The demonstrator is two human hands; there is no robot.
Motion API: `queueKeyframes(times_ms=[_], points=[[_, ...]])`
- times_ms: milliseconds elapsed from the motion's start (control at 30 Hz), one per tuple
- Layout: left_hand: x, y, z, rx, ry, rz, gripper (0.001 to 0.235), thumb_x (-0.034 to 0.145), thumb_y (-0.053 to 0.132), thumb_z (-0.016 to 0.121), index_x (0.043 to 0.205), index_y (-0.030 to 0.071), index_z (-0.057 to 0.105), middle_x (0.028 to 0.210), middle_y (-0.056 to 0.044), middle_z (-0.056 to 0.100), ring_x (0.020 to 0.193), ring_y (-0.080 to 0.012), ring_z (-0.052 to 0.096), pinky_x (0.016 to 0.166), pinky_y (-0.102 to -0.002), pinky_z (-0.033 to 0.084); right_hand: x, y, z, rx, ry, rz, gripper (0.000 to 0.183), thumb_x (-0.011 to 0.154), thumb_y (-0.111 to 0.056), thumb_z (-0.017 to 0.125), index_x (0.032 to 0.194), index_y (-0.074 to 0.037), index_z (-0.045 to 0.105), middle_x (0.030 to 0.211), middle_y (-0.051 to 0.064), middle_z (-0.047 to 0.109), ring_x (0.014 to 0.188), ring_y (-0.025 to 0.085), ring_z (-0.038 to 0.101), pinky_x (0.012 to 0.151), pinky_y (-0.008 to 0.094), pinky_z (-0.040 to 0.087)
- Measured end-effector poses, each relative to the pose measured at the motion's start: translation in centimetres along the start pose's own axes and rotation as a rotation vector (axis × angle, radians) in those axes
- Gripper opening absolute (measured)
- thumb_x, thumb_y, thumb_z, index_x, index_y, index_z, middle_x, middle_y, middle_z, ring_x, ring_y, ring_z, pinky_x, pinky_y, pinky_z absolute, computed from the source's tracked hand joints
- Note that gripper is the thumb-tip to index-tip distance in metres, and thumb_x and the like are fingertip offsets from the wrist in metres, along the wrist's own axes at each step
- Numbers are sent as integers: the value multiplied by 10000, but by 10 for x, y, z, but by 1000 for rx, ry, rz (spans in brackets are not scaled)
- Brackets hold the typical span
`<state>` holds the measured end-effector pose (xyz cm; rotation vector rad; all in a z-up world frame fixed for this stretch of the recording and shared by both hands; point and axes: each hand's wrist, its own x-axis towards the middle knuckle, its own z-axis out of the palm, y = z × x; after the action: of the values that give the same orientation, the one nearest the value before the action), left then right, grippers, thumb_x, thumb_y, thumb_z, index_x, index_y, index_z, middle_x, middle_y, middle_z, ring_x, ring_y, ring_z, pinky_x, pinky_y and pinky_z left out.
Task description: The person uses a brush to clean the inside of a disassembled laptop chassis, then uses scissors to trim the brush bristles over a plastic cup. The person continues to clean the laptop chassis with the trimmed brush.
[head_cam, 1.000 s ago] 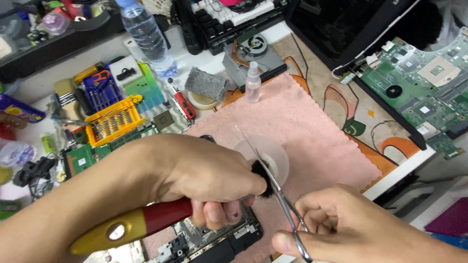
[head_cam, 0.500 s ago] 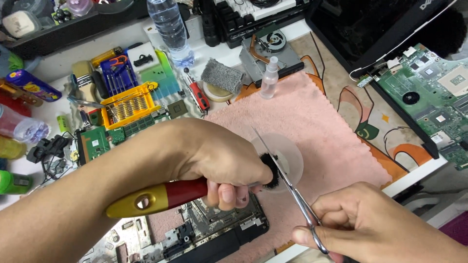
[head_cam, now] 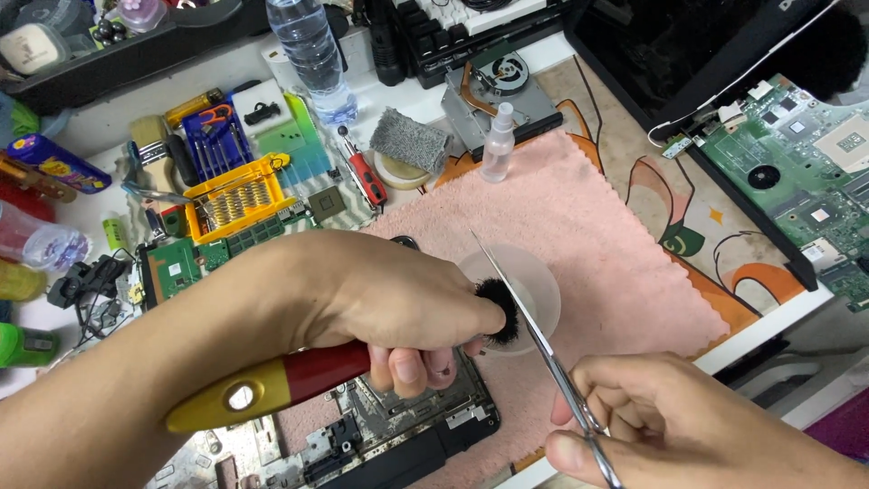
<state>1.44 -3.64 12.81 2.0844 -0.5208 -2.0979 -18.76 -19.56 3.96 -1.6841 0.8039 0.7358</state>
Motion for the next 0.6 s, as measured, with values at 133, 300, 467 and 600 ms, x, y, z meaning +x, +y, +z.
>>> queueKeyframes(times_ms=[133,300,467,600], points=[[6,-11,-6,59,-26,36,723,1238,552,253,1771,110,461,849,-13,375,566,-103,323,509,-257,297,6,17,-5,-16,-63,-81,230,979,-240,1033,1102,-58,1103,695,92,615,621,181,525,617,348,358],[-4,-3,6,19,25,-42,520,1226,509,299,1274,72,575,968,-96,499,538,-145,360,492,-275,257,10,24,-2,-21,-71,-194,282,952,-288,1096,963,-39,965,658,62,524,610,153,465,597,347,324],[-8,2,8,17,50,-82,437,1229,464,344,1171,77,539,923,-93,441,591,-159,380,482,-257,223,5,22,-3,-32,-105,-265,391,986,-352,1059,845,-32,885,706,23,522,644,130,446,542,349,359],[-5,-1,7,70,45,-68,469,1242,493,303,1135,88,515,938,-84,469,603,-155,407,535,-275,277,0,12,-2,52,-100,-123,298,940,-231,1113,882,29,980,722,87,637,678,165,585,619,338,441]])
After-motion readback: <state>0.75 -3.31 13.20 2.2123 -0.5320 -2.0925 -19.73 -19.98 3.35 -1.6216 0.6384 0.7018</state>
